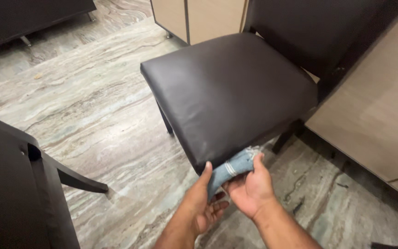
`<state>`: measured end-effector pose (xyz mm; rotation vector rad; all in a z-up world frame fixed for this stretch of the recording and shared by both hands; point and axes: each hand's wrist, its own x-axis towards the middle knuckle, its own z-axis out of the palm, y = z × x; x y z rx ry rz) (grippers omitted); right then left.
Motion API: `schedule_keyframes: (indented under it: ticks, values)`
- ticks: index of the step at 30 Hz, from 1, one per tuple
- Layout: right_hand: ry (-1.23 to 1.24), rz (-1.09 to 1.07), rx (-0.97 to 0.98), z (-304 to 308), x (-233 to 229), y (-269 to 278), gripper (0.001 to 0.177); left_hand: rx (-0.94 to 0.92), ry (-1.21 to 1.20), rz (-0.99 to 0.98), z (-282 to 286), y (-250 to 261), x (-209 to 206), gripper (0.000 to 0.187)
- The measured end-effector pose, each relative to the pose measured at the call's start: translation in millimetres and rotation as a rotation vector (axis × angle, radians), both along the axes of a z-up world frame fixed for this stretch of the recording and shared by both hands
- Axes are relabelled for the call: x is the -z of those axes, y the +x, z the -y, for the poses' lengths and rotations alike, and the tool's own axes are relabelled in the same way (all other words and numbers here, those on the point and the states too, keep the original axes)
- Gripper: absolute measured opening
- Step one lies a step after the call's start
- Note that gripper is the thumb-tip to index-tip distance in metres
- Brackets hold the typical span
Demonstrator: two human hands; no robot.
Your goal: The person wipes the seat and backrest of a dark brown leather chair using a blue cloth. They systematically clean the seat surface, the backrest, and the side edges of the chair. The person then moves to a second chair and repeats the wiping process on its seat and backrest.
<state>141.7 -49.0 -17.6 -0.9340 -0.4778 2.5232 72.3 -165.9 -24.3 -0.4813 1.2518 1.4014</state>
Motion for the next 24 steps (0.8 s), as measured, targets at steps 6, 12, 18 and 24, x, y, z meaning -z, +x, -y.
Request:
schedule_keyframes:
  ticks: [6, 12, 18, 24]
  values:
    - [0.061, 0.133, -0.158, 0.0, -9.4, -7.9, 0.075, -0.279, 0.071, -0.081, 6.6, -13.4, 68.7, 0.032]
    - [0.035, 0.172, -0.326, -7.5, 6.0, -6.1, 0.095, -0.64, 0.119, -0.159, 28.2, -29.3, 96.7, 0.022]
    - [0.054, -0.006, -0.334, 8.1, 0.7, 2.7, 0.095, -0.567, 0.432, -0.294, 14.6, -40.2, 65.7, 0.061]
    - [0.063, 0.084, -0.259, 15.6, -8.6, 18.4, 0.098, -0.343, 0.37, -0.466, -12.7, -10.3, 49.5, 0.091]
